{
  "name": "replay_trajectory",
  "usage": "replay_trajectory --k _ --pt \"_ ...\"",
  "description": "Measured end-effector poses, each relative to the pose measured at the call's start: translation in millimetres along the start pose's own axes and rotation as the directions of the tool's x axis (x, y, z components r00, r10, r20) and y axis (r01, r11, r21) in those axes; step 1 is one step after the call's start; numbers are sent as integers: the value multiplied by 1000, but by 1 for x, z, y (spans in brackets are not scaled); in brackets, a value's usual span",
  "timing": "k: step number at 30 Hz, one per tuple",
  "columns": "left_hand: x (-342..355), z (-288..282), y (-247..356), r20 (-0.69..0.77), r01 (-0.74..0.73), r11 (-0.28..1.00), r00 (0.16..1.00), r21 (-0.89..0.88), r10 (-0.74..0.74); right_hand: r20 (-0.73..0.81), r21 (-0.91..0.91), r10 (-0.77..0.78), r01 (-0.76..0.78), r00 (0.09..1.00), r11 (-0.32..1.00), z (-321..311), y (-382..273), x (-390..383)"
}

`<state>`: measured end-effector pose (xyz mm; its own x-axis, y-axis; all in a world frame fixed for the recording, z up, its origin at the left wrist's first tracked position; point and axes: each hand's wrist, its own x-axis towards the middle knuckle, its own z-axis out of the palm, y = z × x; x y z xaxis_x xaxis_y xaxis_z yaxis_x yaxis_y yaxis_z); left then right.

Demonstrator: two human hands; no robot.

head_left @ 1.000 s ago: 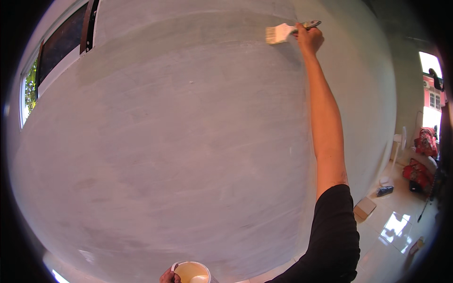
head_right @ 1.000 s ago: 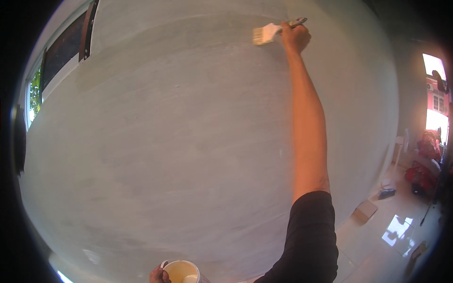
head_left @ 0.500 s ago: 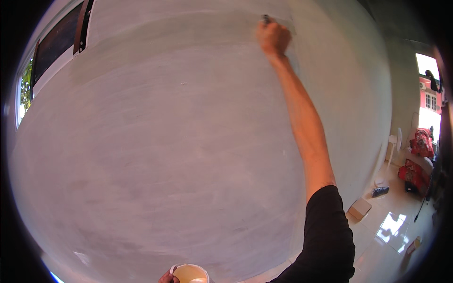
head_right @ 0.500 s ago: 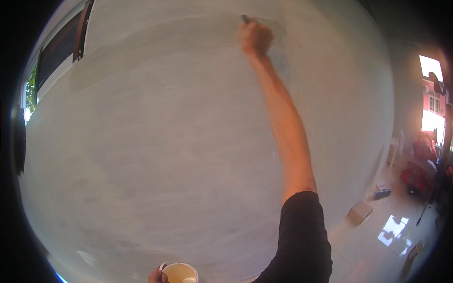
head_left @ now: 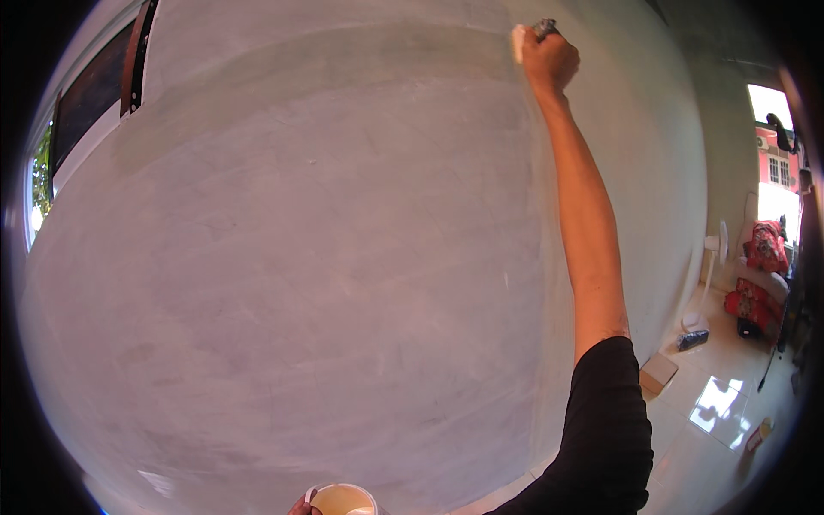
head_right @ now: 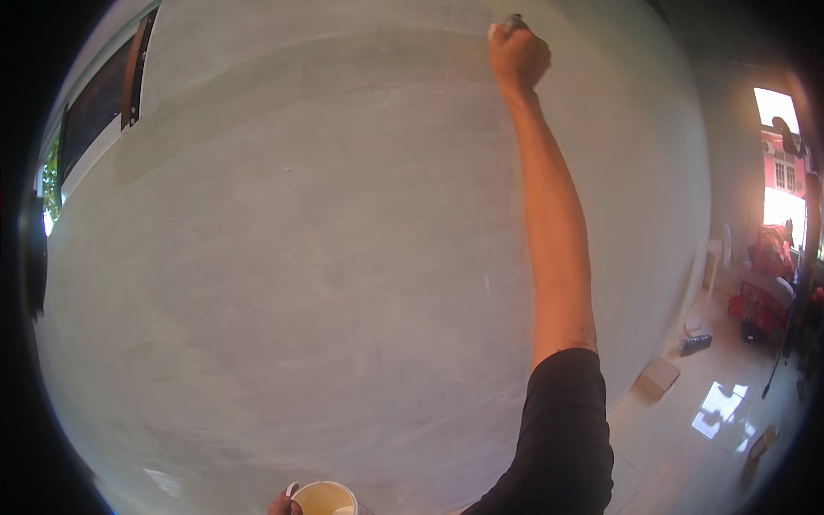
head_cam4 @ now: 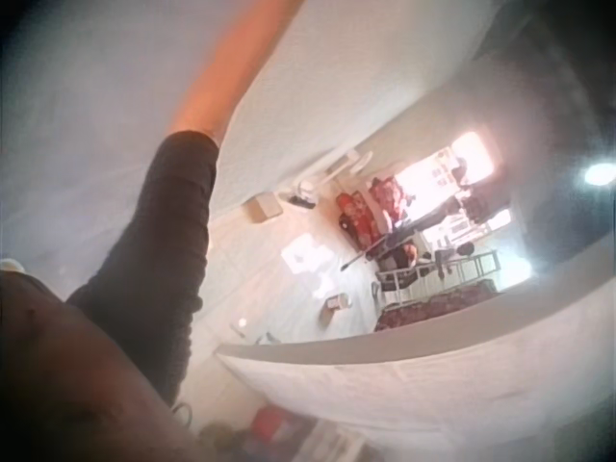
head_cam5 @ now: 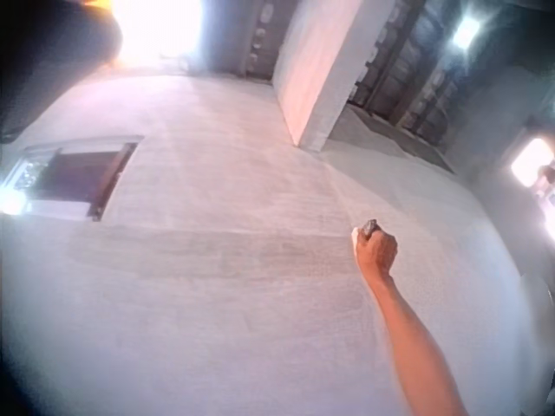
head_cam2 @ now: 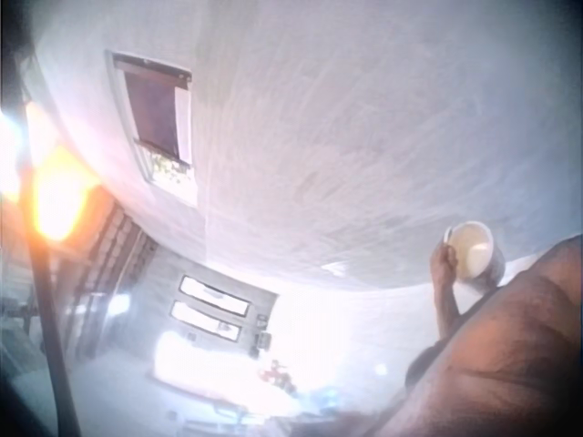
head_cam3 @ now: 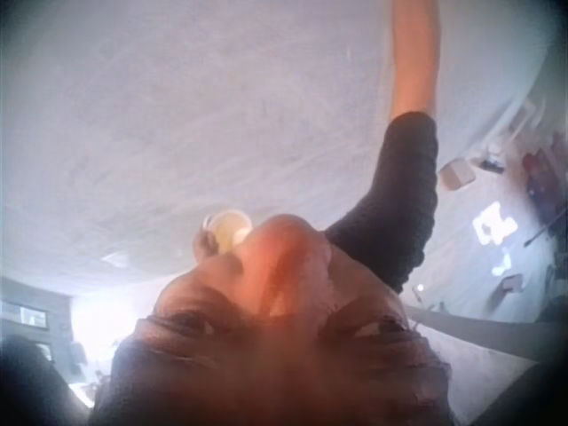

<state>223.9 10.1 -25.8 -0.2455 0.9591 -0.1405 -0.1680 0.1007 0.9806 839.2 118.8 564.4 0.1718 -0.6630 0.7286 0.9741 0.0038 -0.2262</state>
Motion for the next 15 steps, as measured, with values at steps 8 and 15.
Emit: replay_trajectory --k 8,15 --pt "-26 15 7 -27 -156 962 986 225 166 267 -119 104 -74 958 990 4 17 -20" --pt "-8 -25 -13 74 -288 777 951 559 299 199 21 -63 60 978 998 14 -110 -57"
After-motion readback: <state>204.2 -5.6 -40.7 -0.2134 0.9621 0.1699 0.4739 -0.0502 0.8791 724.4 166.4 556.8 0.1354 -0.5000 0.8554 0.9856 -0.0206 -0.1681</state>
